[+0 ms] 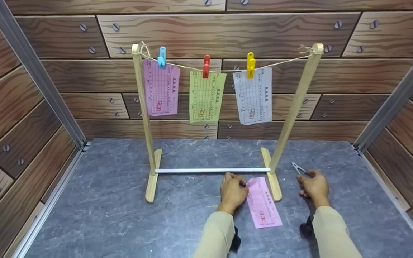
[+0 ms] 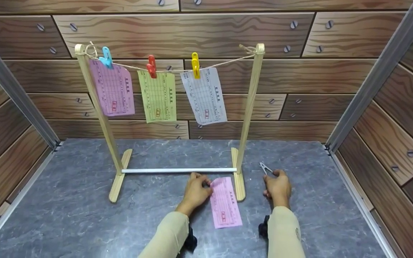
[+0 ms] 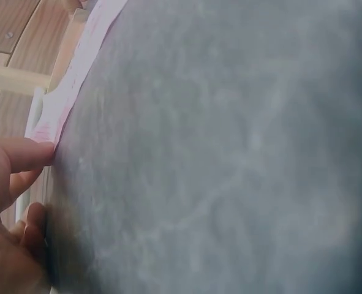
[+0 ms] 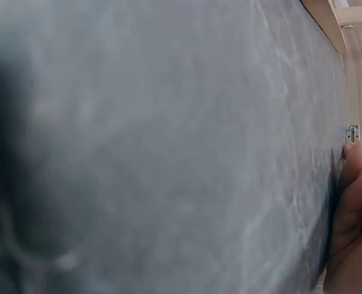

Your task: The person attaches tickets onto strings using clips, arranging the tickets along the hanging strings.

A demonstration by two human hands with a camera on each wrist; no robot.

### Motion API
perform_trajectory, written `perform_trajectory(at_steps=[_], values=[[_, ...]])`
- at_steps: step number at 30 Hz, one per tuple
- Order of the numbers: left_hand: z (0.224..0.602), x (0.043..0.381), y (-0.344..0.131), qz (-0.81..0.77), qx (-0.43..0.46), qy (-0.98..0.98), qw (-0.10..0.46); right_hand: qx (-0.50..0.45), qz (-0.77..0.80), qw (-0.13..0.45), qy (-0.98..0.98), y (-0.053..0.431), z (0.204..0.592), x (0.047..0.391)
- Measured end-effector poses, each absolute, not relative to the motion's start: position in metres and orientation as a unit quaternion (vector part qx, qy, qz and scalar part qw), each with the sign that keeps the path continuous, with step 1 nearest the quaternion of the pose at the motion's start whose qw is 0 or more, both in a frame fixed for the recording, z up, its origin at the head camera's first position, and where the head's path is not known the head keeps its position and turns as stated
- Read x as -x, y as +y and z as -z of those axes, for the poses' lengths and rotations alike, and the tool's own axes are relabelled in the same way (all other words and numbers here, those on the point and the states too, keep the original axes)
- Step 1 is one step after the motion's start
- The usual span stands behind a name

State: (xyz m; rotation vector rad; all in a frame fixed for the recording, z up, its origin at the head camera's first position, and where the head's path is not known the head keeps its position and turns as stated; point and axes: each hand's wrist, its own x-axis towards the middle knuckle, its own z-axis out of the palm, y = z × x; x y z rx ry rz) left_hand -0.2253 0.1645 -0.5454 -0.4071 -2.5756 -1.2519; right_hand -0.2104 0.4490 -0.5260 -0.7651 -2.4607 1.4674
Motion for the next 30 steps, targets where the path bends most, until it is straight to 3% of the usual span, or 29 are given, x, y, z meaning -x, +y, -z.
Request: perform_trajectory(at_steps=[30], values=[[0.546,0.223,0.166,0.530,0.113,-0.831,0.130,0.236,-0.591,0.132,-0.760,0.448,0.527,0.195]])
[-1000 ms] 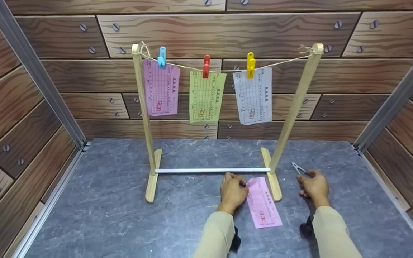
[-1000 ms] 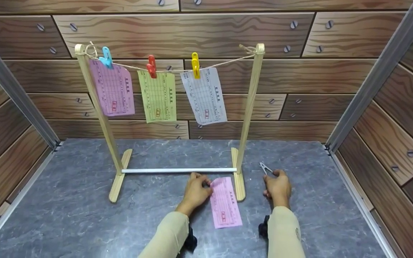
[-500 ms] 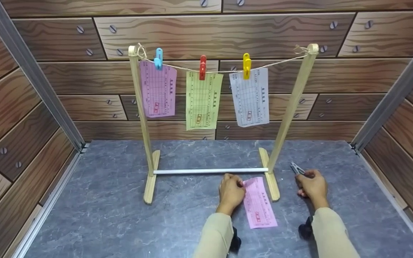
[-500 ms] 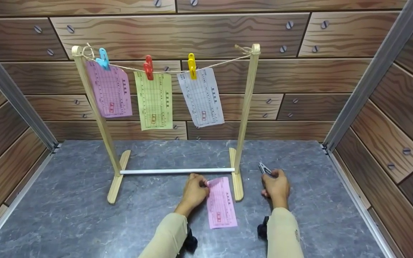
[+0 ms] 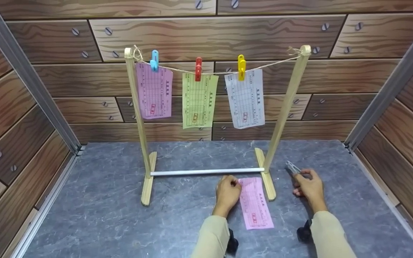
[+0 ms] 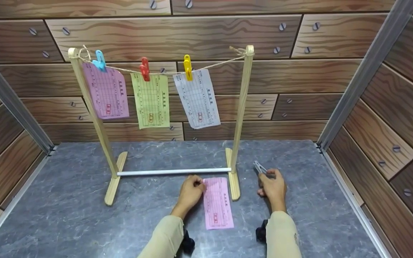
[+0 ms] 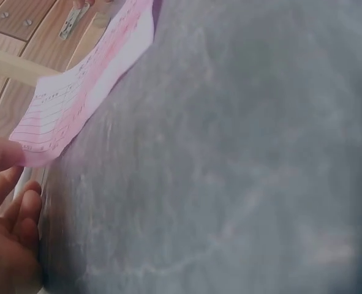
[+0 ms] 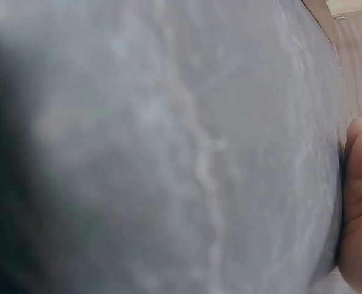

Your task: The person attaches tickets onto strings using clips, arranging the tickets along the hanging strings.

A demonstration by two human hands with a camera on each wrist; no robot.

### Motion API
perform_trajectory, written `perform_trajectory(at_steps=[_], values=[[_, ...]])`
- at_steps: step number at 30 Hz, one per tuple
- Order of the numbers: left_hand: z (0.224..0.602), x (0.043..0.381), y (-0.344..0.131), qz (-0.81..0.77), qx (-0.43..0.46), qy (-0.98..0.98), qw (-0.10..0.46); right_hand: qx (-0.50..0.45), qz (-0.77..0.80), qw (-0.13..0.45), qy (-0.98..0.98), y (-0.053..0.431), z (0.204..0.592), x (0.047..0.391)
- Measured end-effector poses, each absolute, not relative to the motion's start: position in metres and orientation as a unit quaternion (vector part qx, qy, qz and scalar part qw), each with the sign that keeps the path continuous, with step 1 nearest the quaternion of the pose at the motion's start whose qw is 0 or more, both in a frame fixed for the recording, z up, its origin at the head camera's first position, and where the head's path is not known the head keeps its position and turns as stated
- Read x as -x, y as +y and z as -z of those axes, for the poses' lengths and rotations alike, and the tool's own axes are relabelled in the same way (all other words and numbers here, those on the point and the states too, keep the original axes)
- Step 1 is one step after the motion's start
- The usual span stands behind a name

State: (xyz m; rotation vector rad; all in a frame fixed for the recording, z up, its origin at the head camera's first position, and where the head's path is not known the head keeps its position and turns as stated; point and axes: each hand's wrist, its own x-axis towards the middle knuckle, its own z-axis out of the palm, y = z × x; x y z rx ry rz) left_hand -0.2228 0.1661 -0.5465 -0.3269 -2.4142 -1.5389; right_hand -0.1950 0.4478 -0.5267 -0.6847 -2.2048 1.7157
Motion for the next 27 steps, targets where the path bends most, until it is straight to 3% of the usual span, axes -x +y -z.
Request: perform_trajectory(at_steps=[14,27], values=[[0.536,0.224,0.156,0.609,0.106,-0.781,0.091,0.219,-0.626,0.148,-0.734,0.441,0.524,0.186],[0.476,0.229,0.157,0.658,0.125,-0.740,0.054,0.220,-0.628,0.149,-0.731,0.444,0.526,0.185]])
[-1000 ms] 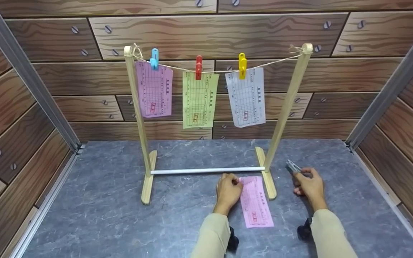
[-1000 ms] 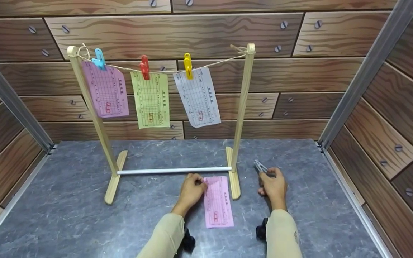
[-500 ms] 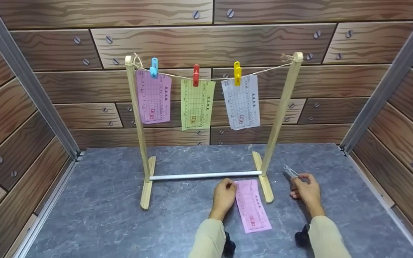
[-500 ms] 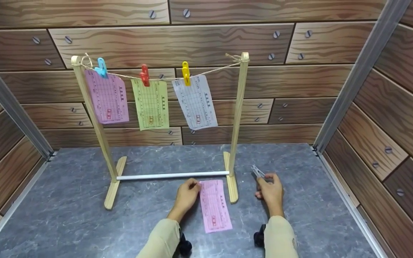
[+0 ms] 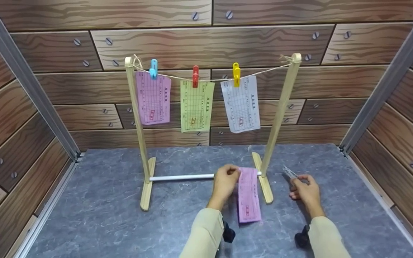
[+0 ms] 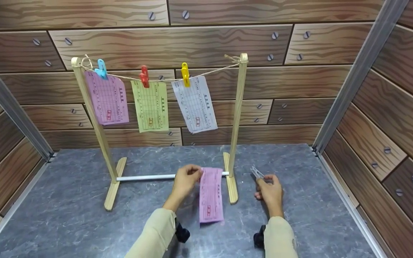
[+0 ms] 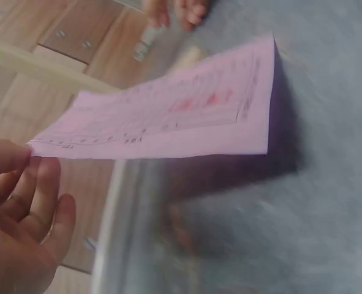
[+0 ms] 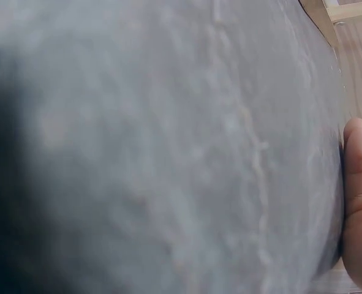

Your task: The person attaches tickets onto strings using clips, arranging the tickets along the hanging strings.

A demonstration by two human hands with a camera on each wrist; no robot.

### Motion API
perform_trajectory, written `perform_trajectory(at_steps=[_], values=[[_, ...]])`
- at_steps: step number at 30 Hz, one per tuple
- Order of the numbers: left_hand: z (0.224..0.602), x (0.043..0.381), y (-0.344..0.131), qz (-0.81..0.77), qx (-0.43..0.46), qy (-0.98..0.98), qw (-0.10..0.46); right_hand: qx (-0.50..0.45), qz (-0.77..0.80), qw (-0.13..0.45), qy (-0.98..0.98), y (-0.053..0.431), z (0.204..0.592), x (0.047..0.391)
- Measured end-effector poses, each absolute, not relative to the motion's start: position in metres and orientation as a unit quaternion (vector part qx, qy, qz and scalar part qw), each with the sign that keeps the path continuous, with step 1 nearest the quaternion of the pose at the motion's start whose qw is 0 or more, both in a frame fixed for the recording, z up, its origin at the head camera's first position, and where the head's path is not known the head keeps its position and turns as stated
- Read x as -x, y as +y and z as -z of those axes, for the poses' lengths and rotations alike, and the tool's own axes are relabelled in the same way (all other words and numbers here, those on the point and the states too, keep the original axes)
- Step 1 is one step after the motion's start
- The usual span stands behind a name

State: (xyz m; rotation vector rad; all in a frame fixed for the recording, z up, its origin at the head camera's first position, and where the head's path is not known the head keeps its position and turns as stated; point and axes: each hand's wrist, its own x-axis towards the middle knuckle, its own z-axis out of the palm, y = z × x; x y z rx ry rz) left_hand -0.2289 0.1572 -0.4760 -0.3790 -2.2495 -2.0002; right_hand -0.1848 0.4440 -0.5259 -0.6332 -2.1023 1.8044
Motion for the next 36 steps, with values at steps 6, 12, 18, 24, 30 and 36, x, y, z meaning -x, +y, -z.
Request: perform_trajectory(at_steps=[6,12,18,24,30,36], values=[[0.447,0.233,0.156,0.690,0.164,-0.702,0.062,0.218,-0.656,0.134,-0.710,0.446,0.522,0.182],[0.420,0.237,0.155,0.687,0.200,-0.693,0.091,0.218,-0.673,0.106,-0.698,0.449,0.505,0.177],[0.392,0.239,0.158,0.687,0.228,-0.679,0.118,0.181,-0.722,0.137,-0.653,0.451,0.471,0.179],[0.367,0.238,0.160,0.679,0.235,-0.683,0.134,0.109,-0.776,0.164,-0.599,0.451,0.427,0.180],[0.344,0.236,0.162,0.685,0.241,-0.674,0.136,0.021,-0.822,0.182,-0.539,0.450,0.386,0.178],[0.321,0.237,0.163,0.687,0.242,-0.667,0.155,-0.047,-0.833,0.200,-0.513,0.446,0.346,0.177]])
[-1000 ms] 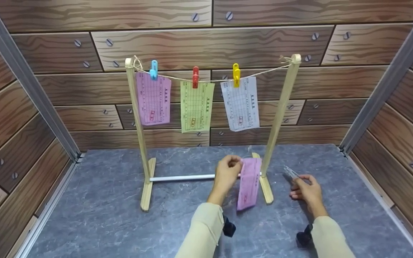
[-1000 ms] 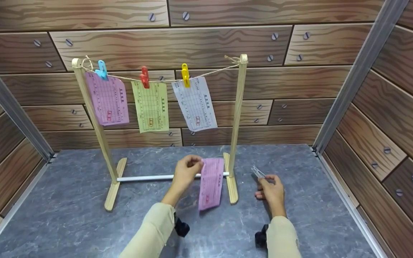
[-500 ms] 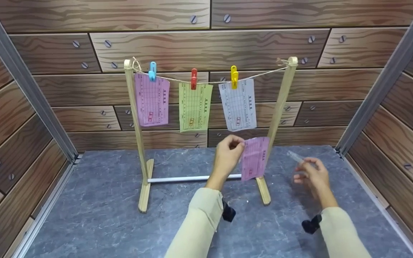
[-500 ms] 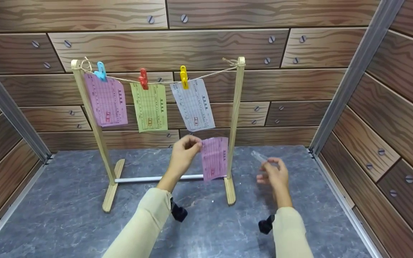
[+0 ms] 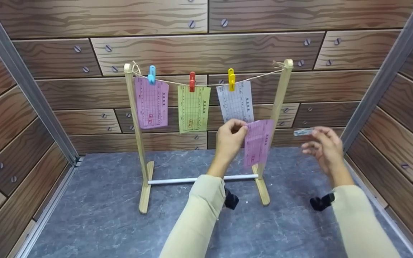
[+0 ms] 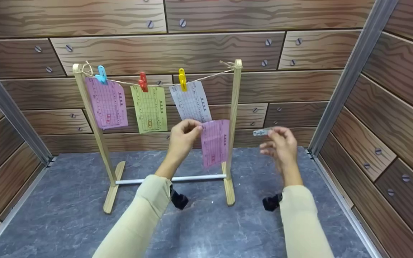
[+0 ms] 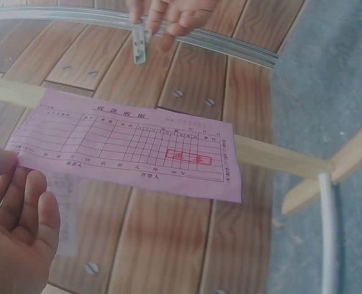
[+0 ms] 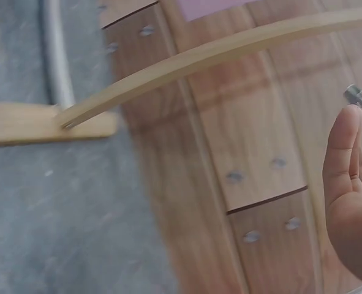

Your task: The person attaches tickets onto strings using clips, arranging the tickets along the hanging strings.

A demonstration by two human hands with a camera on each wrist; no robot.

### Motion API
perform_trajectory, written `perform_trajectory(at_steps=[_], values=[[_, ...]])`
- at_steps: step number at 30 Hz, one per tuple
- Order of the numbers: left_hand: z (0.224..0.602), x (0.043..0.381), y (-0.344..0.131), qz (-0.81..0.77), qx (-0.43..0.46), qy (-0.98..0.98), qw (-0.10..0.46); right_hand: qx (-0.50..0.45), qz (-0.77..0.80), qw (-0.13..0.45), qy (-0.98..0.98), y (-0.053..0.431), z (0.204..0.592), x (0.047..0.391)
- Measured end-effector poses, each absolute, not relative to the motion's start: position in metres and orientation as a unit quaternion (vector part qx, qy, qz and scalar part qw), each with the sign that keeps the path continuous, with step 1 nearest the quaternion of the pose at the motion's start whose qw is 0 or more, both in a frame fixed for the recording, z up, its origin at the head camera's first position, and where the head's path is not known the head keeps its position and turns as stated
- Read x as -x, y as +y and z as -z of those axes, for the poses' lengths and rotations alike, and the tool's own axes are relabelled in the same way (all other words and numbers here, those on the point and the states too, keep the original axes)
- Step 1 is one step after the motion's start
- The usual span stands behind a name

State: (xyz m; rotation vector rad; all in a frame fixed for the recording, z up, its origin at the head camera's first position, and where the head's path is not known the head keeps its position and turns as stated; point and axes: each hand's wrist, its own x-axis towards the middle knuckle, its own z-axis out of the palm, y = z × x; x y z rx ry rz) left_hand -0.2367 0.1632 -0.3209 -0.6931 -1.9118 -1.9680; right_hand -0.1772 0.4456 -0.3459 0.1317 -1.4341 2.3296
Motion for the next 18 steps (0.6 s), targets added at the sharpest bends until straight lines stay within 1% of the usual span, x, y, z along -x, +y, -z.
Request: perform_trajectory(at_steps=[9,18], values=[[0.290,0.237,0.166,0.685,0.244,-0.663,0.178,-0.141,-0.836,0.223,-0.482,0.421,0.281,0.183],[0.264,0.234,0.172,0.689,0.238,-0.656,0.197,-0.179,-0.795,0.239,-0.527,0.390,0.224,0.186]])
